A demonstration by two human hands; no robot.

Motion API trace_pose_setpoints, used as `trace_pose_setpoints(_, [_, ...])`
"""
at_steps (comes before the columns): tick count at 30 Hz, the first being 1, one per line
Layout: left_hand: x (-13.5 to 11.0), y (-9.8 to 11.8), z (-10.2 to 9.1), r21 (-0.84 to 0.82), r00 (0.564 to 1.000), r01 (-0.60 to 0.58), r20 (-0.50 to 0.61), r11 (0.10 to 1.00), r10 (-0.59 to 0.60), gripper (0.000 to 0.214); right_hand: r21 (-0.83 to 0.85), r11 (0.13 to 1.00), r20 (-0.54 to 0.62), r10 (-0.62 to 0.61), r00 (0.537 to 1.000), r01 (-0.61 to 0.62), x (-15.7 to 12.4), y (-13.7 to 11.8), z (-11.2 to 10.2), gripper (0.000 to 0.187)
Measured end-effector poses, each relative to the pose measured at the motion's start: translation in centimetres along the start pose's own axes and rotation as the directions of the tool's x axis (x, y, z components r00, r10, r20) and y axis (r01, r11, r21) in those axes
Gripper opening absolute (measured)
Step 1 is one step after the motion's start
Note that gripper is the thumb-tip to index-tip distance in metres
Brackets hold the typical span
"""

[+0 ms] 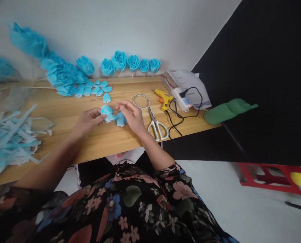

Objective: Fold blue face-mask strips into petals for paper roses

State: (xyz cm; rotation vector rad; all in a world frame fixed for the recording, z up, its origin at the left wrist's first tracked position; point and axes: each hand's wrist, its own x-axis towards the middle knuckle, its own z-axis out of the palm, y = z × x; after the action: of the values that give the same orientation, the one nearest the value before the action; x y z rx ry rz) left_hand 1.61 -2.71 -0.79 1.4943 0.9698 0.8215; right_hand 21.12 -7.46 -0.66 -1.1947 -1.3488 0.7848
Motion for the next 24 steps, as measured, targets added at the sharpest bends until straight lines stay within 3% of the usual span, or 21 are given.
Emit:
trace_pose_setpoints(5, [0.0,0.2,-0.2,-0.026,0.997,0.012,-0.070,1.000,-0.014,0.028,-0.295,0.955,-0.232,-0.052,0.971,-0.019,0.1,-0.7,-6.8,0.026])
trace_pose_setpoints(8, [0.0,0.4,-0.1,-0.032,0.998,0.011,-0.069,0.999,-0.013,0.027,-0.404,0.910,-0.292,-0.035,0.956,-0.090,-0.3,0.6,-10.9,0.026])
trace_pose_setpoints(10, [-0.1,0.4,0.0,-0.034,0.998,0.010,-0.059,0.999,-0.012,0.027,-0.494,0.858,-0.280,-0.003,0.960,-0.142,-1.0,1.7,-12.5,0.026])
trace_pose_setpoints(15, [-0.1,0.2,0.0,-0.040,0.999,0.003,-0.041,0.999,-0.005,0.027,-0.650,0.743,-0.218,0.021,0.976,-0.161,-2.3,3.0,-12.4,0.019])
trace_pose_setpoints(24, [-0.1,0.1,0.1,-0.055,1.000,0.012,-0.016,0.998,-0.013,0.029,-0.666,0.709,-0.298,0.032,0.954,-0.233,-1.9,3.7,-11.3,0.017])
